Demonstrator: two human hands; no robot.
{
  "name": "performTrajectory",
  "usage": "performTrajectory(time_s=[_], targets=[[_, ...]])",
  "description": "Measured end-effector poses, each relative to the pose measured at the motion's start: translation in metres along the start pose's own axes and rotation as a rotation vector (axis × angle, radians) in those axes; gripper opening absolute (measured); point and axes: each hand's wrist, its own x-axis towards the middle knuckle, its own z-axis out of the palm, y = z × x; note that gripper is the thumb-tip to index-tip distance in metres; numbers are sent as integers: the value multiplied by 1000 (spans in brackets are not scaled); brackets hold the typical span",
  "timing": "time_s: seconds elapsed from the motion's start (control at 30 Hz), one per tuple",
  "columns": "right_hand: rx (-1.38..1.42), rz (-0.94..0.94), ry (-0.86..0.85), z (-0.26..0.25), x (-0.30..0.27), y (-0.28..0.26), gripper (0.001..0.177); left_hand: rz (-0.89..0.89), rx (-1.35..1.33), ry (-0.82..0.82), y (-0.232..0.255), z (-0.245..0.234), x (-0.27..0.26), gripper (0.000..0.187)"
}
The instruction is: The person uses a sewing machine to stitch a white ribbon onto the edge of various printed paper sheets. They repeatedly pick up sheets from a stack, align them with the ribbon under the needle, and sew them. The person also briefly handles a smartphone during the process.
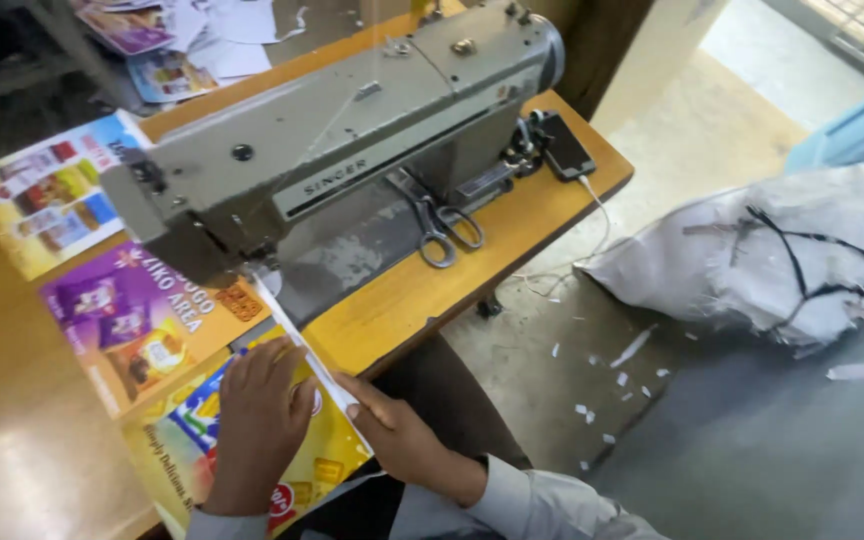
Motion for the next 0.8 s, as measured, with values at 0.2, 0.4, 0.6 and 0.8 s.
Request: performTrajectory(time_s=[0.2, 0.4, 0.6, 0.8], targets=[[-248, 18, 30, 0, -6, -4, 56, -26, 6, -35, 8, -9, 1, 61], [-519, -109, 47, -1, -8, 7, 56, -1, 13, -53, 7, -18, 9, 59], [-771, -416, 66, 0, -7, 21, 53, 24, -2, 6, 2, -14, 8, 51], [-877, -474, 96, -1, -7, 33, 53, 20, -63, 44, 0, -11, 5, 42]])
